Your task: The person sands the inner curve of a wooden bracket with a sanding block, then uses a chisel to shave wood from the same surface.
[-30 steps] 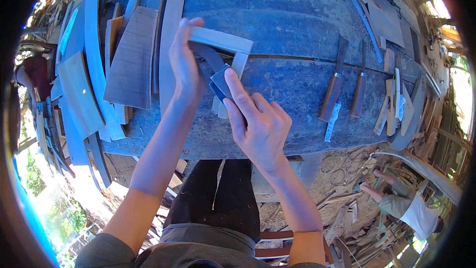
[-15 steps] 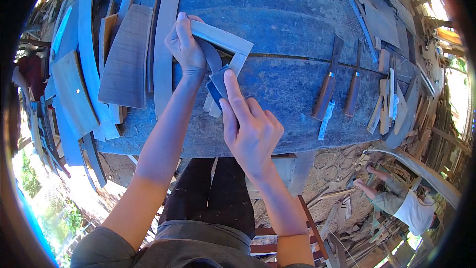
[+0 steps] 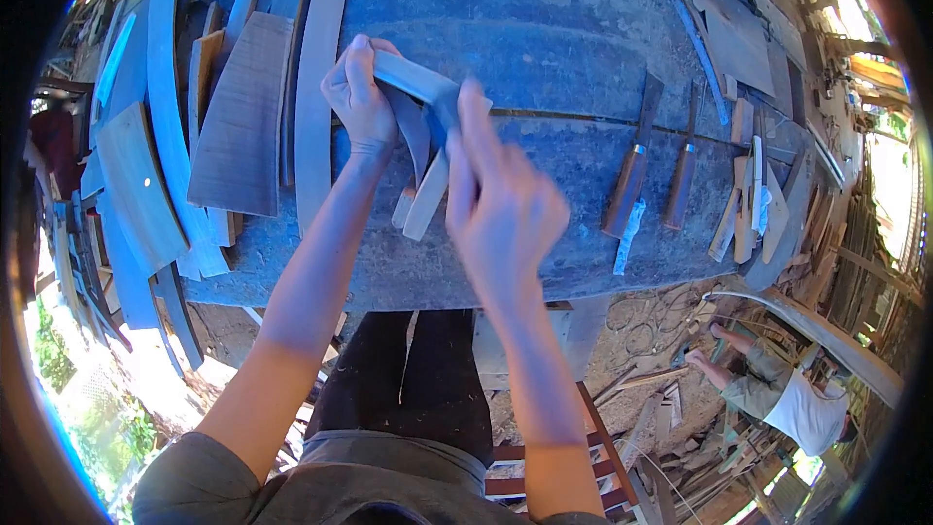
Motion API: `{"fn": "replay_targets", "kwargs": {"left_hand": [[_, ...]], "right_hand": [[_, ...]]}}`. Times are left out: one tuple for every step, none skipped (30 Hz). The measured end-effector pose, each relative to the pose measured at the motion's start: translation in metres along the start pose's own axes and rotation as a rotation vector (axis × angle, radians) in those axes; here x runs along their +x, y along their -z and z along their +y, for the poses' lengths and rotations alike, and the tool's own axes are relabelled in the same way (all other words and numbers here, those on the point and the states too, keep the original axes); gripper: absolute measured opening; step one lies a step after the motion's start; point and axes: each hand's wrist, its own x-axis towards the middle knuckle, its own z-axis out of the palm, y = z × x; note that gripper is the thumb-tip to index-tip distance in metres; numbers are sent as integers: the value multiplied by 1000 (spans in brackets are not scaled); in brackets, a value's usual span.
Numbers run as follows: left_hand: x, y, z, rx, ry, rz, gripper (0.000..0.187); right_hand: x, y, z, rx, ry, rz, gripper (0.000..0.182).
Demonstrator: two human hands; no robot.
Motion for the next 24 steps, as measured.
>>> {"fn": "replay_targets", "kwargs": {"left_hand": [[-2,-1,-1,5,6,-4,46],[0,-4,-2,21,-15,29,46],[3,-5,-2,36,-37,62,46],[3,-4,-1,36,-41,60,46],[1,-2,0,2,-18,30,46],[0,-2,2,-33,6,-4,45],[-1,-1,2,-34,8,-7,45],[-2,-1,3,-26,10,-6,45],[-2,-1,3,-20,10,-3,45],[-1,-2,3,-20,7,-2,45],[-1,-1,3,-21,4,-2,46],[-2,-1,2,-21,6,-3,46],[-3,-1,0,-16,9,-4,46],[-3,-2,-1,-22,-15,15,46],[-2,-3,-1,-28,-39,33,46],[-2,-2,-1,-29,-41,33,46],[-3,-1,0,-27,-26,11,46],[-3,-1,0,-23,-11,-14,46],[-4,0,2,-24,-8,-16,46],[-5,0,3,-20,3,-17,46],[-5,-1,4,-17,12,-15,46],[-6,-1,3,-19,13,-17,46],[-6,0,3,-15,0,-28,46],[-7,1,2,-9,-12,-37,46]], "right_hand": [[22,-5,1,-17,-44,24,39],[36,-11,2,-30,-85,55,39],[38,-16,5,-2,-62,109,41],[30,-18,5,0,-61,113,41],[12,-19,4,-12,-39,123,42],[-7,-18,1,-25,-20,136,43],[-29,-17,-3,22,20,103,46],[-39,-10,-6,19,22,102,46],[-45,-4,-8,-22,41,36,46],[-47,-2,-9,-61,59,-28,47],[-31,-12,-1,29,59,94,46],[-9,-21,7,32,56,90,46],[15,-28,15,13,37,180,45],[26,-31,18,-7,17,274,45],[21,-31,16,-4,14,277,45],[11,-29,11,-6,0,260,44],[-1,-26,7,-12,-11,242,43],[-21,-21,-1,-16,-12,244,43],[-48,-14,-10,12,-25,136,42],[-62,-10,-14,38,-35,29,41],[-56,-9,-11,34,-33,30,41],[-43,-9,-6,22,-28,66,42],[-29,-11,-1,11,-26,102,42],[-10,-16,5,13,-30,100,42]]}}
